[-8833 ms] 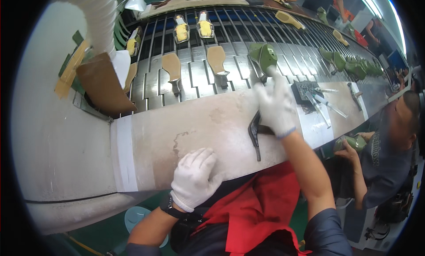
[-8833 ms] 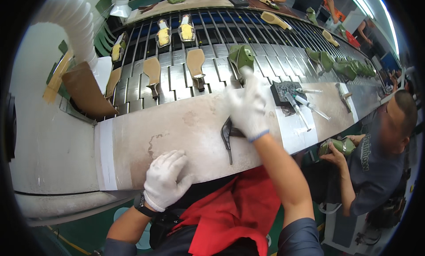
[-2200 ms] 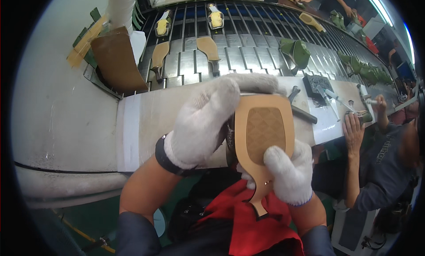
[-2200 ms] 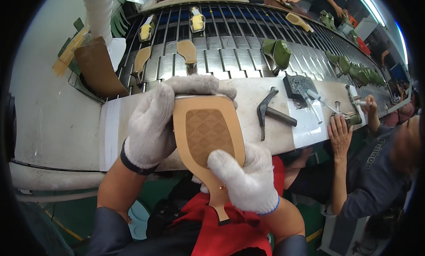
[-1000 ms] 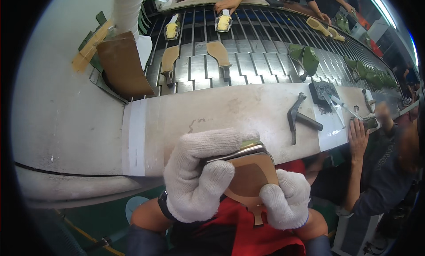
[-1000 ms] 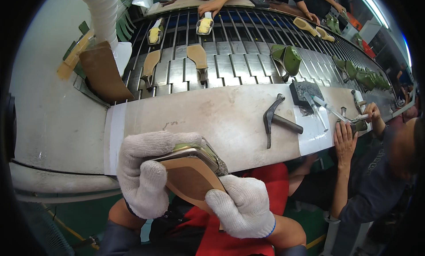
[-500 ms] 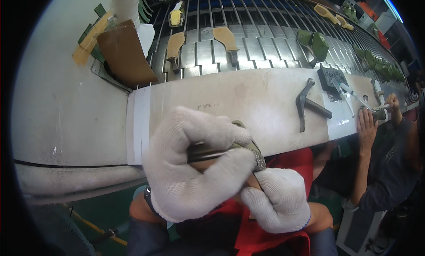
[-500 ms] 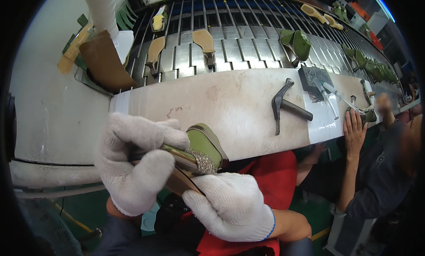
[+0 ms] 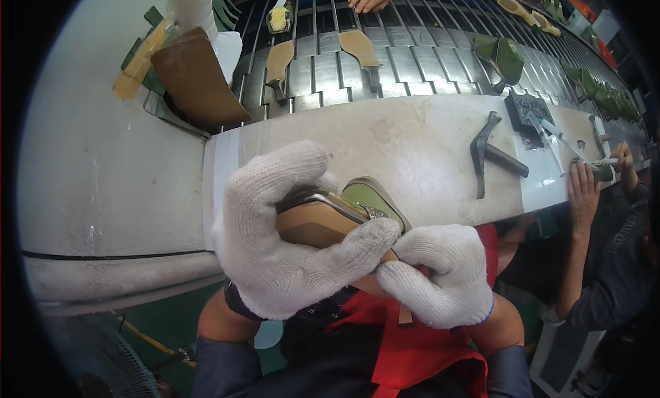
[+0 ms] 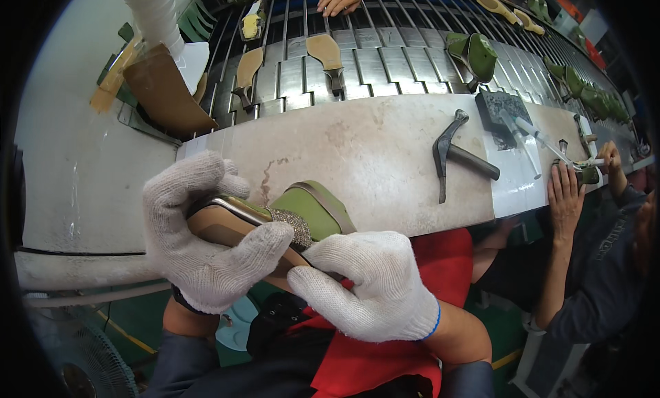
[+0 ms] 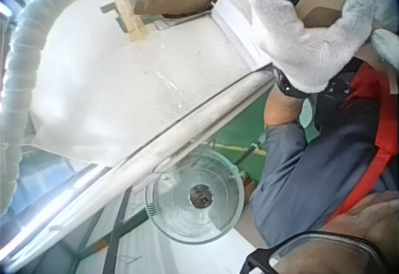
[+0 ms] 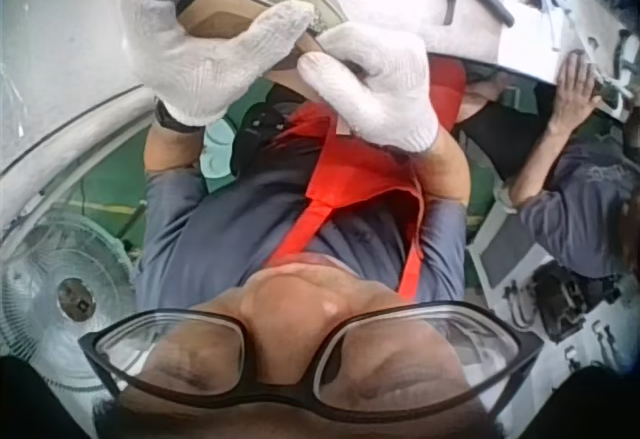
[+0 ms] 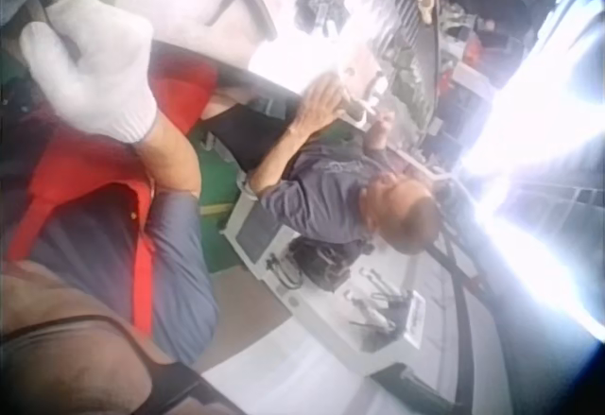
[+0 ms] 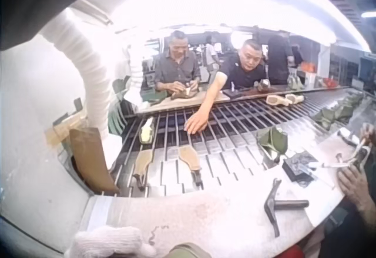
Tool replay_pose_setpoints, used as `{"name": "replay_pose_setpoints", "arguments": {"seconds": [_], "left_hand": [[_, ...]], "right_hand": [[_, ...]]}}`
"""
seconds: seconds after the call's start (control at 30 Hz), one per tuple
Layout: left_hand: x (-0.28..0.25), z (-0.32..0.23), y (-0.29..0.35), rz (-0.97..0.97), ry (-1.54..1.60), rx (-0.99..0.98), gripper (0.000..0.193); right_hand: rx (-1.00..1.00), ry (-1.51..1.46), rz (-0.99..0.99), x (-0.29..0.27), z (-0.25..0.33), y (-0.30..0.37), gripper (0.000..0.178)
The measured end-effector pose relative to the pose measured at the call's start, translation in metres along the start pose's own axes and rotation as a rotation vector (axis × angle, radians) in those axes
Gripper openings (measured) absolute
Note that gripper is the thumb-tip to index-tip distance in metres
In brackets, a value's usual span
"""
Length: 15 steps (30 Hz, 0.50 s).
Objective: The person assembles high-heeled shoes on an assembly line by taking shoe lasts and outsoles from a conveyor, pressing the outsoles onto the shoes by hand, and tapping the edges and heels with a hammer.
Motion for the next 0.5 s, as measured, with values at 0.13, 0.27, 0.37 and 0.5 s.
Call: {"name": "replay_pose_setpoints", "arguments": {"seconds": [0.13, 0.27, 0.37, 0.5], "left_hand": [[0.0, 0.0, -0.001, -0.005, -0.014, -0.052, 0.057], [0.001, -0.011, -0.011, -0.046, -0.003, -0.139, 0.037], [0.009, -0.012, -0.024, 0.016, 0.058, -0.024, 0.028], [0.028, -0.033, -0.045, 0.244, 0.568, -0.013, 0.02]], "right_hand": [[-0.036, -0.007, -0.008, 0.0, -0.001, -0.001, 0.018], [0.033, 0.061, -0.067, -0.005, 0.006, 0.009, 0.023], [-0.073, 0.262, -0.196, -0.021, 0.023, 0.005, 0.04], [-0.087, 0.061, -0.078, -0.045, 0.044, -0.017, 0.079]]}}
Point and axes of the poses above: each hand's wrist, its own y-axis away from the middle knuckle, its own x-axis out of the palm, z = x × y, the point moved 3 cm from there along -y, towards the middle knuckle, and after that the axes turned 6 degrees about z, right-handed, at the moved point
